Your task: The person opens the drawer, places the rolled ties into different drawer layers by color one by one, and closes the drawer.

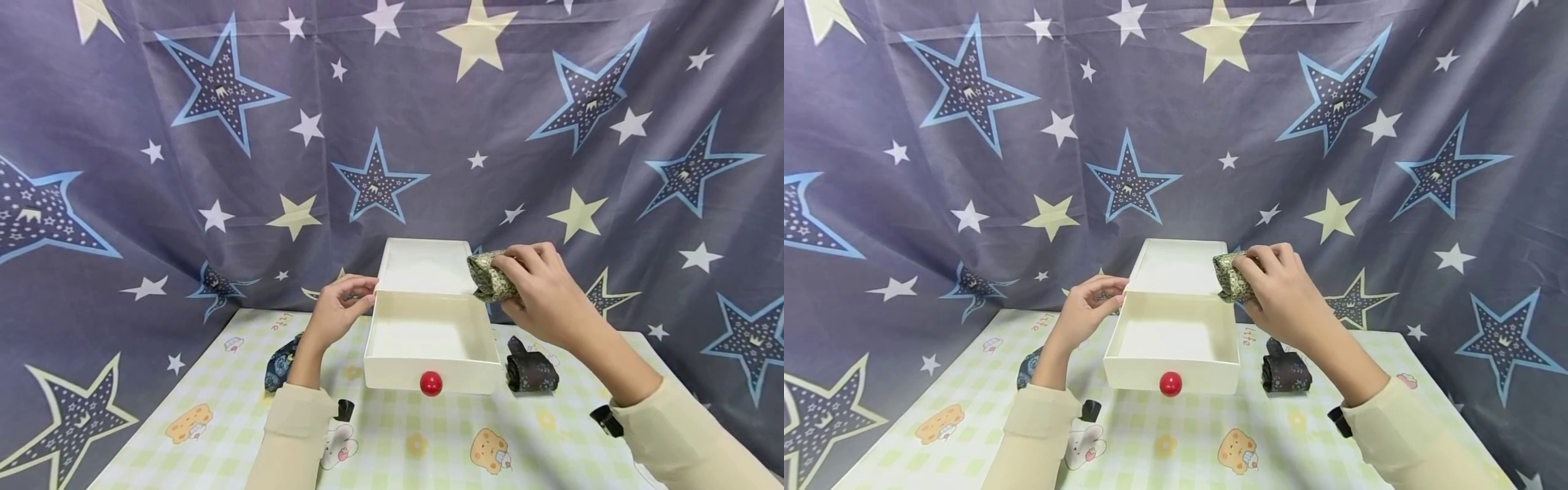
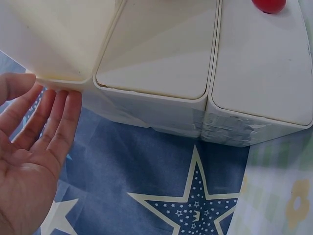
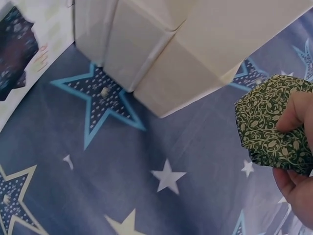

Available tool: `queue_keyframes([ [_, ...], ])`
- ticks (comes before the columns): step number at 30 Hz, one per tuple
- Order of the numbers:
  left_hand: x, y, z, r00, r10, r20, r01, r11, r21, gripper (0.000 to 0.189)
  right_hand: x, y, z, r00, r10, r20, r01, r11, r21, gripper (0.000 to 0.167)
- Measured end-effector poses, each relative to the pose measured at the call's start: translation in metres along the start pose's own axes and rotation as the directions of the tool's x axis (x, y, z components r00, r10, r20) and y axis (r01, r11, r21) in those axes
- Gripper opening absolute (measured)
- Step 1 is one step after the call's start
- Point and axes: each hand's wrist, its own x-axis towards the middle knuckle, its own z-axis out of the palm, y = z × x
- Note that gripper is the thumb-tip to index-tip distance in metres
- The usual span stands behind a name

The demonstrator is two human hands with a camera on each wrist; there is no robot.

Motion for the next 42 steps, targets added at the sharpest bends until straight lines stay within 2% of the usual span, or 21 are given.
queue_keyframes([
  [11, 0.0, 0.001, -0.001, 1.0, -0.005, 0.001, 0.005, 1.0, 0.011, 0.029, 0.012, -0.025, 0.011, 1.0, -0.03, -0.002, 0.03, 0.998, 0.059, 0.054],
  [20, 0.001, 0.0, 0.0, 1.0, 0.003, 0.005, -0.004, 1.0, 0.019, 0.029, 0.014, -0.042, 0.026, 0.998, -0.065, 0.022, 0.062, 0.99, 0.127, 0.058],
  [26, 0.0, -0.001, -0.001, 1.0, -0.004, 0.006, 0.004, 1.0, 0.019, 0.029, 0.018, -0.05, 0.034, 0.991, -0.081, 0.11, 0.061, 0.983, 0.173, 0.059],
  [33, 0.001, -0.001, -0.001, 1.0, -0.006, 0.005, 0.006, 1.0, 0.019, 0.029, 0.025, -0.054, 0.039, 0.965, -0.089, 0.247, 0.034, 0.976, 0.217, 0.06],
  [42, 0.001, 0.0, -0.002, 1.0, -0.006, 0.006, 0.006, 1.0, 0.013, 0.029, 0.026, -0.052, 0.052, 0.942, -0.096, 0.323, 0.022, 0.974, 0.225, 0.059],
])
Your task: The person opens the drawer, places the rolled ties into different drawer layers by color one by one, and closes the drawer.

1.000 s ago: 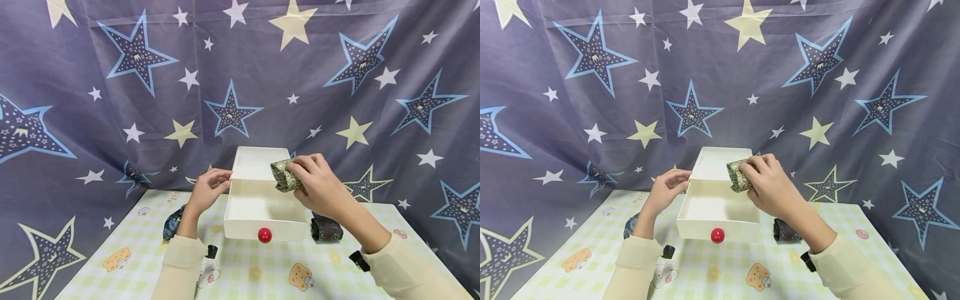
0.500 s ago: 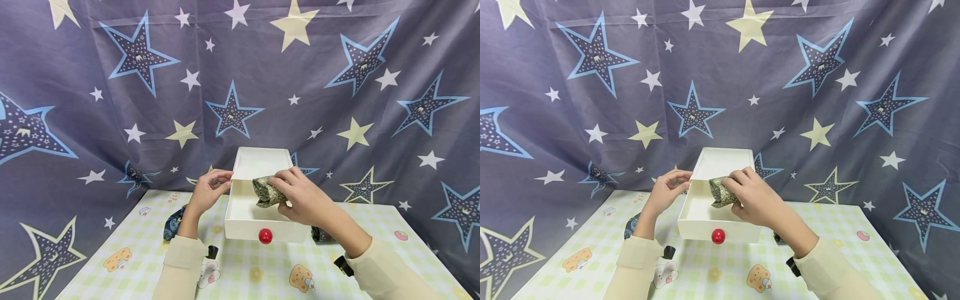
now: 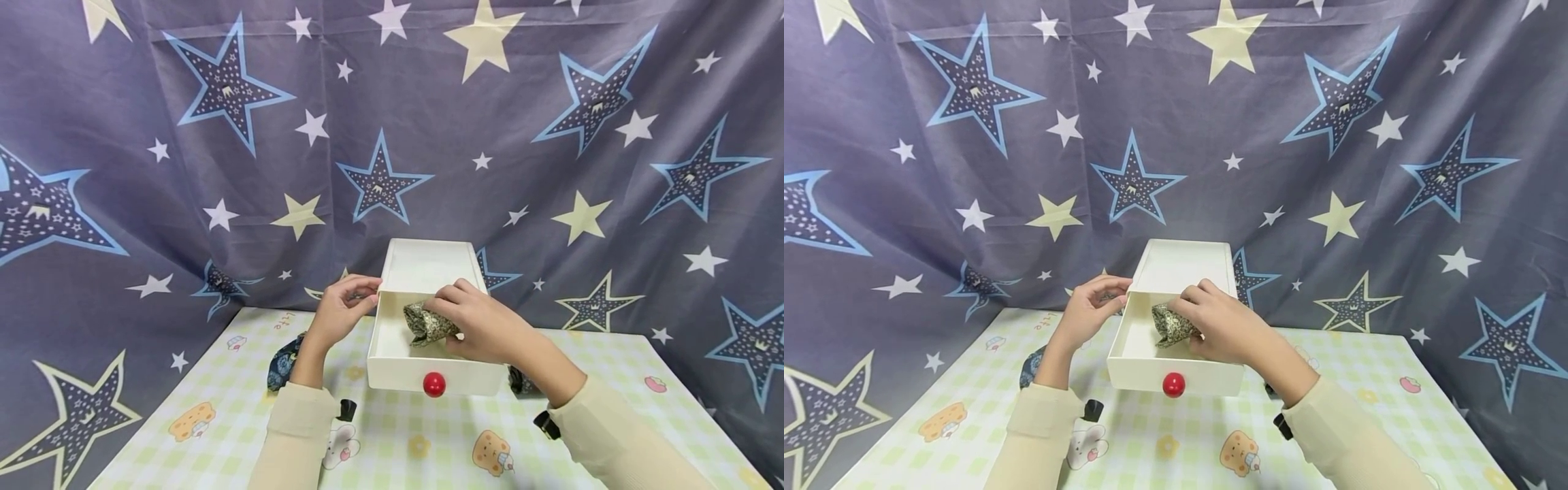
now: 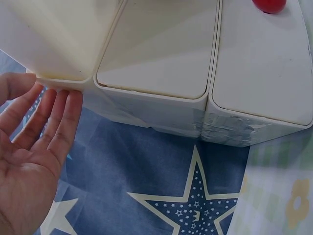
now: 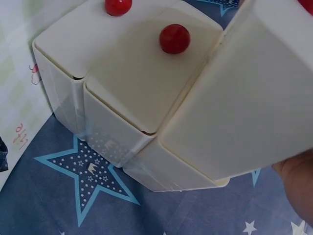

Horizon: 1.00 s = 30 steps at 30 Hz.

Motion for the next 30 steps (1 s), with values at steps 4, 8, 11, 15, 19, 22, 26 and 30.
queue_keyframes([
  [4, 0.001, 0.0, 0.0, 1.0, 0.013, 0.001, -0.013, 1.0, 0.0, 0.029, 0.001, 0.001, 0.004, 1.0, -0.005, 0.017, 0.006, 0.999, -0.043, 0.057],
  [8, 0.002, 0.0, 0.0, 1.0, 0.02, 0.003, -0.02, 1.0, 0.005, 0.029, 0.002, 0.001, 0.007, 1.0, -0.015, 0.013, 0.016, 0.996, -0.086, 0.057],
  [11, 0.002, 0.0, 0.0, 1.0, 0.017, 0.002, -0.017, 1.0, 0.008, 0.029, 0.003, 0.001, 0.01, 1.0, -0.019, 0.024, 0.021, 0.994, -0.109, 0.054],
  [15, 0.002, 0.0, 0.0, 1.0, 0.008, -0.003, -0.008, 1.0, 0.01, 0.029, 0.003, 0.002, 0.014, 0.999, 0.005, 0.046, 0.001, 0.994, -0.114, 0.052],
  [19, 0.002, 0.0, 0.0, 1.0, 0.006, -0.002, -0.006, 1.0, 0.01, 0.029, 0.003, 0.002, 0.016, 0.998, 0.019, 0.054, -0.013, 0.994, -0.113, 0.051],
  [22, 0.002, -0.001, 0.0, 1.0, 0.007, -0.001, -0.007, 1.0, 0.009, 0.029, 0.003, 0.001, 0.017, 0.997, 0.029, 0.067, -0.021, 0.994, -0.11, 0.053],
  [26, 0.001, -0.001, 0.0, 1.0, 0.005, -0.002, -0.005, 1.0, 0.01, 0.029, 0.003, 0.0, 0.016, 0.992, 0.058, 0.112, -0.047, 0.994, -0.094, 0.06],
  [30, 0.0, -0.001, 0.0, 1.0, 0.005, -0.001, -0.005, 1.0, 0.007, 0.029, 0.003, -0.001, 0.01, 0.985, 0.074, 0.155, -0.065, 0.996, -0.06, 0.063],
])
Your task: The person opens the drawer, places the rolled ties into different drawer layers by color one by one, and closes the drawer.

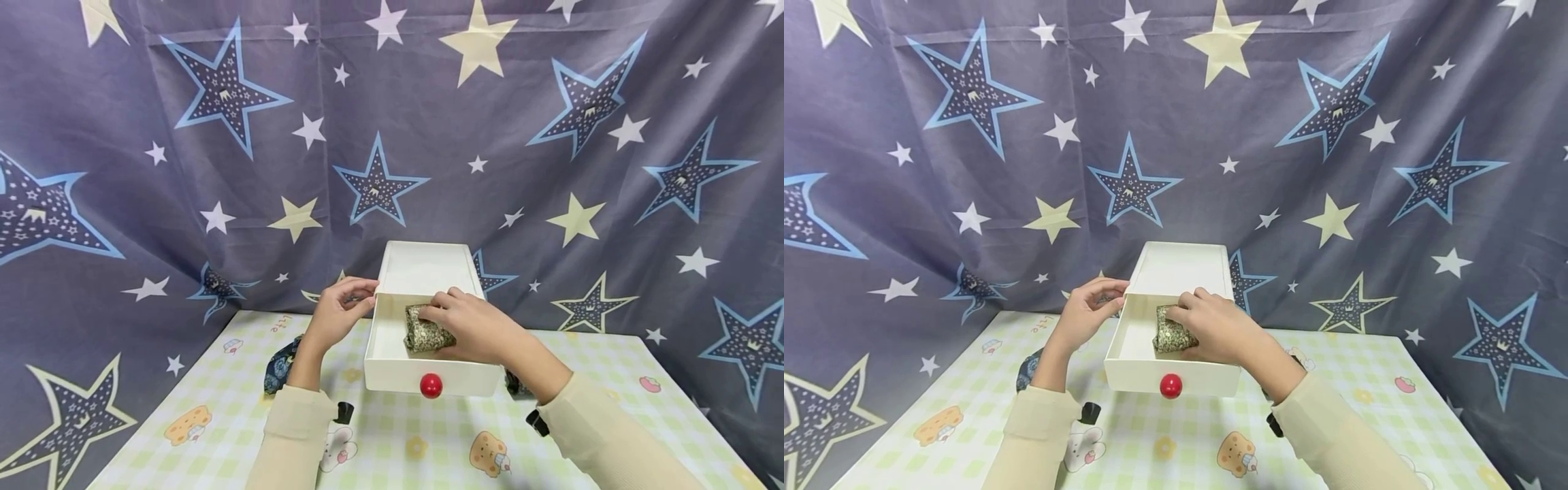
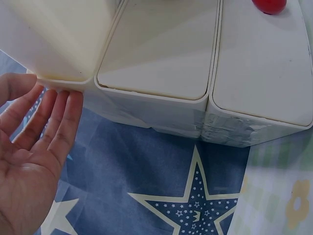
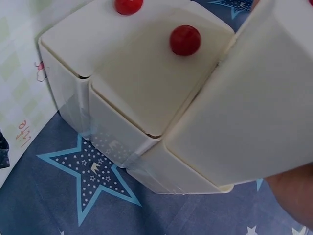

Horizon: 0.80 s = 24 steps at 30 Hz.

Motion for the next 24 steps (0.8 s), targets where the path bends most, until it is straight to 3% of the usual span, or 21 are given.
queue_keyframes([
  [13, -0.001, 0.001, 0.001, 1.0, 0.006, 0.008, -0.006, 1.0, -0.002, 0.03, -0.003, -0.002, -0.02, 0.995, -0.019, -0.094, 0.022, 0.999, 0.03, 0.041],
  [24, -0.001, 0.001, 0.0, 1.0, 0.003, 0.007, -0.003, 1.0, 0.011, 0.03, -0.01, -0.013, -0.035, 0.978, -0.066, -0.2, 0.066, 0.998, -0.008, 0.042],
])
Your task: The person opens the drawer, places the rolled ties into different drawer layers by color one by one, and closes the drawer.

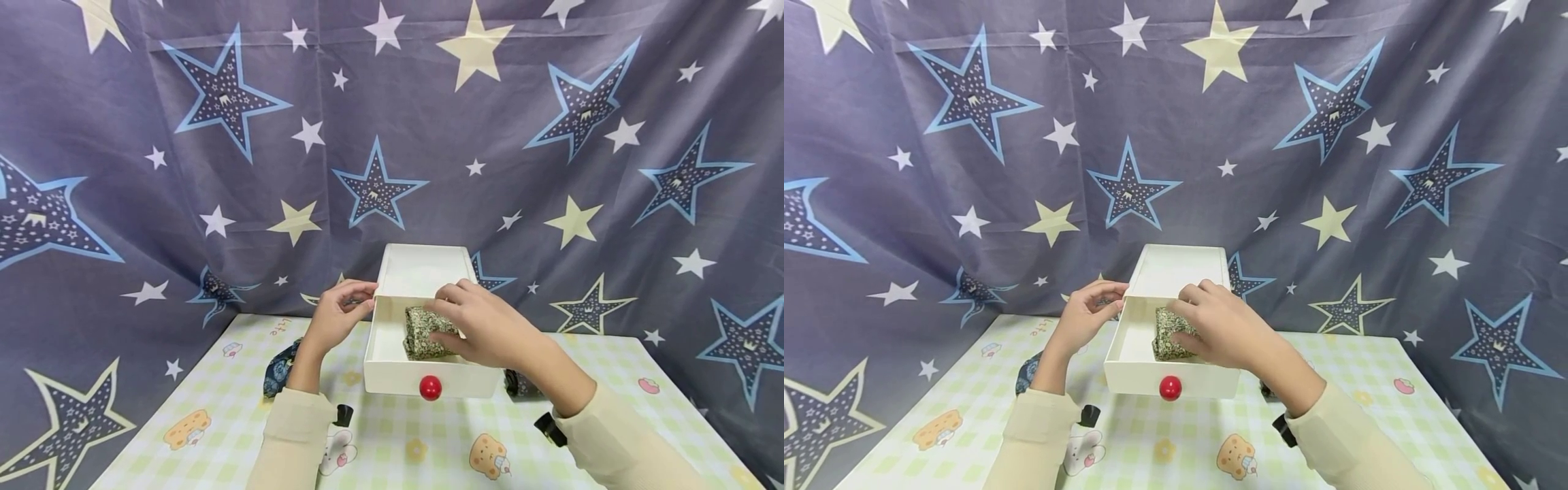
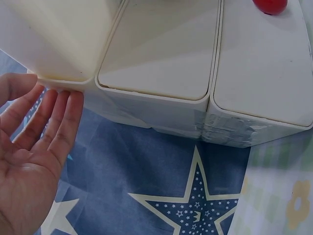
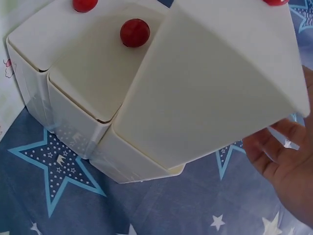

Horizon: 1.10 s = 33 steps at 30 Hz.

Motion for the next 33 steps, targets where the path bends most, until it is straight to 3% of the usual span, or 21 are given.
queue_keyframes([
  [11, 0.001, 0.001, 0.0, 1.0, 0.0, -0.003, 0.0, 1.0, -0.009, 0.03, -0.003, -0.016, 0.003, 0.99, -0.115, -0.082, 0.116, 0.993, 0.01, 0.036],
  [18, 0.0, 0.001, 0.001, 1.0, -0.006, 0.0, 0.006, 1.0, -0.004, 0.03, -0.007, -0.025, 0.012, 0.965, -0.218, -0.143, 0.214, 0.976, -0.048, 0.03],
  [26, 0.0, 0.001, 0.001, 1.0, -0.003, 0.002, 0.003, 1.0, 0.008, 0.03, -0.014, -0.04, 0.021, 0.952, -0.259, -0.165, 0.245, 0.964, -0.102, 0.025],
  [33, 0.0, 0.003, 0.0, 1.0, -0.012, 0.004, 0.012, 1.0, 0.004, 0.03, -0.019, -0.05, 0.031, 0.946, -0.284, -0.155, 0.256, 0.951, -0.175, 0.033],
])
